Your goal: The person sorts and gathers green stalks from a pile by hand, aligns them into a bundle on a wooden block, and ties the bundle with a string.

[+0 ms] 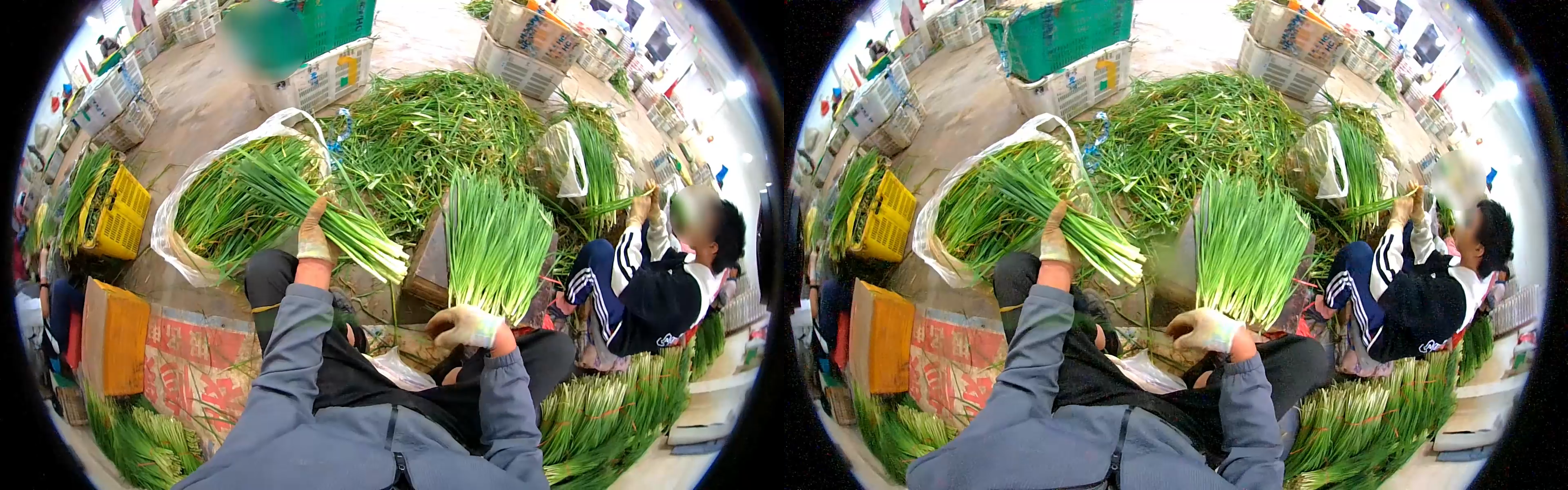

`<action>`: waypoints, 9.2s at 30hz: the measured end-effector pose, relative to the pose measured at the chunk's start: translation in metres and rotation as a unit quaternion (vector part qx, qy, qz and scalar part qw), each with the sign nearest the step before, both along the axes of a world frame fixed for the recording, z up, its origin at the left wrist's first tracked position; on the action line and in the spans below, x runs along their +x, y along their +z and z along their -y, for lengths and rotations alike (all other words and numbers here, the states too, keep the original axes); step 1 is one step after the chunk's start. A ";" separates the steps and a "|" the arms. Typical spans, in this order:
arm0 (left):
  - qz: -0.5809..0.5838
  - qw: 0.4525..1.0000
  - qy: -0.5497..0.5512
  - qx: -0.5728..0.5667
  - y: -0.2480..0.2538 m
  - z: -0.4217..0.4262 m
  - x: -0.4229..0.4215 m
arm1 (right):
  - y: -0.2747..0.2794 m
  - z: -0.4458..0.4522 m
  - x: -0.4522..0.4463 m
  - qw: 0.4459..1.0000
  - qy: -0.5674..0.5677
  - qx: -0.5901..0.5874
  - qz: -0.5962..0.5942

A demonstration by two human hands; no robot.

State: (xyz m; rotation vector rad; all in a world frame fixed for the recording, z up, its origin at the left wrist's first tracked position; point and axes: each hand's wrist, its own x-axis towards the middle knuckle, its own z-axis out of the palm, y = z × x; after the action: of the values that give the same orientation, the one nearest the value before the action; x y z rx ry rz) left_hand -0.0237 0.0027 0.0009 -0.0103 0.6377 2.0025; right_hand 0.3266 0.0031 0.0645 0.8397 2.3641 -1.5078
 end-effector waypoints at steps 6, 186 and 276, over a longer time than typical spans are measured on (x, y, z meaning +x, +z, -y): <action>-0.007 0.994 -0.053 0.094 0.013 0.005 0.011 | -0.009 -0.012 -0.049 0.893 -0.340 0.138 -0.262; -0.774 0.379 -0.376 -0.340 -0.064 -0.139 0.338 | -0.178 -0.062 0.089 0.805 -0.553 0.206 0.056; -0.629 0.689 -0.051 -0.357 -0.018 0.146 -0.168 | -0.096 0.022 -0.438 0.819 -0.319 -0.470 -0.080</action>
State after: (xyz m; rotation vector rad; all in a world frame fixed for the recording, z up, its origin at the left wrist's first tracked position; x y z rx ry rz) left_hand -0.1919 -0.1437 -0.0174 0.9776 2.1849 1.2560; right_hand -0.1112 -0.0185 -0.0311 1.2560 1.0569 -2.6922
